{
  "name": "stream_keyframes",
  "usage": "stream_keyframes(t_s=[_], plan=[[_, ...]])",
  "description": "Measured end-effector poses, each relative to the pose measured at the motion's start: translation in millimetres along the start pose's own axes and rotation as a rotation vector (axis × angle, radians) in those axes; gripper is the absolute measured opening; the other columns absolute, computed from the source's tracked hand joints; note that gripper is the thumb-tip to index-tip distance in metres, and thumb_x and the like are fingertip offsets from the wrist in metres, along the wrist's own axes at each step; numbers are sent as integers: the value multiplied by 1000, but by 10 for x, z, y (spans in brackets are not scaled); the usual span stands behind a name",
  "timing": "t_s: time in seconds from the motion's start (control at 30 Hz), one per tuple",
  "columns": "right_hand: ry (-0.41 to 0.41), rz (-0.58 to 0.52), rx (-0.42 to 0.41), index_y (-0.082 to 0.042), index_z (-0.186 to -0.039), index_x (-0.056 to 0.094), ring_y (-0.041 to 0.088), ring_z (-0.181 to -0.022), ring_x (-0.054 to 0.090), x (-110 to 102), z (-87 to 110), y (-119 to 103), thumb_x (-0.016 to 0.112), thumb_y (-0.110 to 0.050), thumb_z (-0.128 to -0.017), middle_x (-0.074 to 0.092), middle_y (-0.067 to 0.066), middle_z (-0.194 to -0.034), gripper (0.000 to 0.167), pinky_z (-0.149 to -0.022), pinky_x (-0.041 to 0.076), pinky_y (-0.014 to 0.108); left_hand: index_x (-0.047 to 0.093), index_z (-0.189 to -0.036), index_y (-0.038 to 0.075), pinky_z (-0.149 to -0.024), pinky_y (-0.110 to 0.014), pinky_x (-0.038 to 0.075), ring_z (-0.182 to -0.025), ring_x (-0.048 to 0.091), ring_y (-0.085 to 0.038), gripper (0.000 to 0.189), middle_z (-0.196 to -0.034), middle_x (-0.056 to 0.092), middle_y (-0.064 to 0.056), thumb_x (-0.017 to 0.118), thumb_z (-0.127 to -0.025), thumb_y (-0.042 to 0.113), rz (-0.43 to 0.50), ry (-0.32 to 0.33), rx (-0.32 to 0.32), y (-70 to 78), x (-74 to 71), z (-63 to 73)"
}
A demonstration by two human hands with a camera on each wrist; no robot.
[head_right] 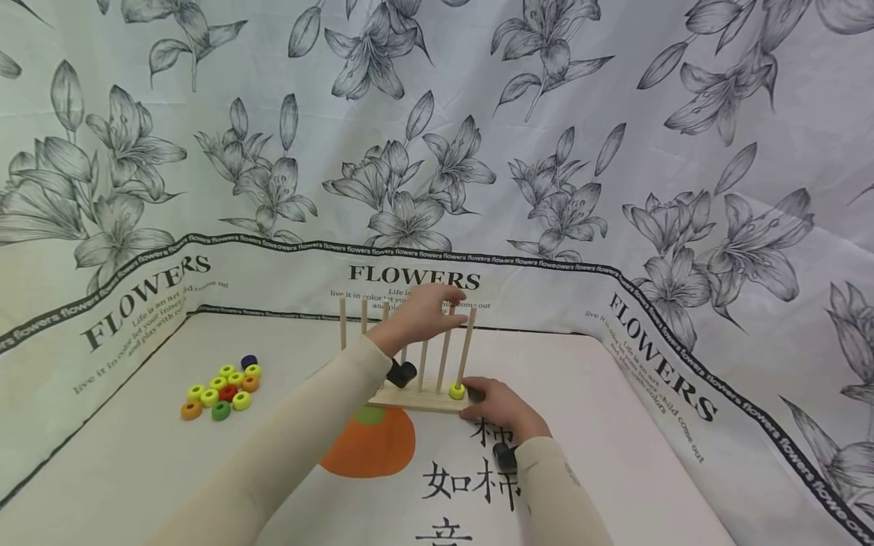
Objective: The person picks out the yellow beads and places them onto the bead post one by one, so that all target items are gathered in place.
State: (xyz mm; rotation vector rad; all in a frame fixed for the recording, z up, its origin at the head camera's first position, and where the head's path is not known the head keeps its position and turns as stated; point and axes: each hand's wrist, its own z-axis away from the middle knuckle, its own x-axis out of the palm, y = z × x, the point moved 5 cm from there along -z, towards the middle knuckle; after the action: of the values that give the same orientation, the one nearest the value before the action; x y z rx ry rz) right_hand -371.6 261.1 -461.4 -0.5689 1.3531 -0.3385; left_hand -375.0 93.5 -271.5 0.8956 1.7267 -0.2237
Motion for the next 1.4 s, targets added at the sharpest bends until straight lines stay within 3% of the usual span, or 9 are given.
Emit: stream_keyframes(t_s=[0.23, 0.5, 0.77, 1.03, 1.4], plan=[[-15, 11, -18, -22, -140, 52, 35, -139, 40, 27, -47, -54, 79, -38, -76, 50, 8, -146, 71, -113, 29, 59, 61, -129, 15, -103, -37, 46, -114, 62, -18, 40, -123, 67, 0, 62, -94, 34, 35, 27, -43, -158, -131, 173], [-14, 21, -20, -20, -143, 48, 36, -141, 36, 2, -5, 5, 78, -44, -76, 46, 9, -149, 77, -114, 28, 59, 60, -130, 14, -98, -37, 50, -115, 60, -20, 40, -123, 66, -4, 62, -94, 32, 194, 47, -69, -271, -200, 366], [-14, 8, -31, -19, -143, 48, 38, -141, 35, -5, -12, -12, 77, -49, -75, 46, 11, -149, 80, -114, 27, 59, 62, -128, 14, -101, -41, 48, -119, 58, -23, 39, -126, 65, -6, 64, -93, 31, 267, 125, -109, -424, -345, 607], [-23, 11, -16, -18, -143, 48, 37, -142, 35, -6, -16, -24, 78, -43, -76, 44, 11, -150, 78, -115, 27, 57, 65, -123, 12, -101, -42, 48, -117, 59, -23, 35, -120, 67, -4, 65, -93, 29, 200, 233, -113, -666, -503, 887], [-21, 20, -23, -19, -144, 48, 38, -141, 35, -17, 18, -32, 77, -43, -77, 45, 11, -150, 77, -115, 27, 57, 65, -123, 11, -99, -47, 49, -118, 59, -26, 37, -122, 67, -7, 67, -91, 31, 201, 244, -218, -1023, -529, 1295]])
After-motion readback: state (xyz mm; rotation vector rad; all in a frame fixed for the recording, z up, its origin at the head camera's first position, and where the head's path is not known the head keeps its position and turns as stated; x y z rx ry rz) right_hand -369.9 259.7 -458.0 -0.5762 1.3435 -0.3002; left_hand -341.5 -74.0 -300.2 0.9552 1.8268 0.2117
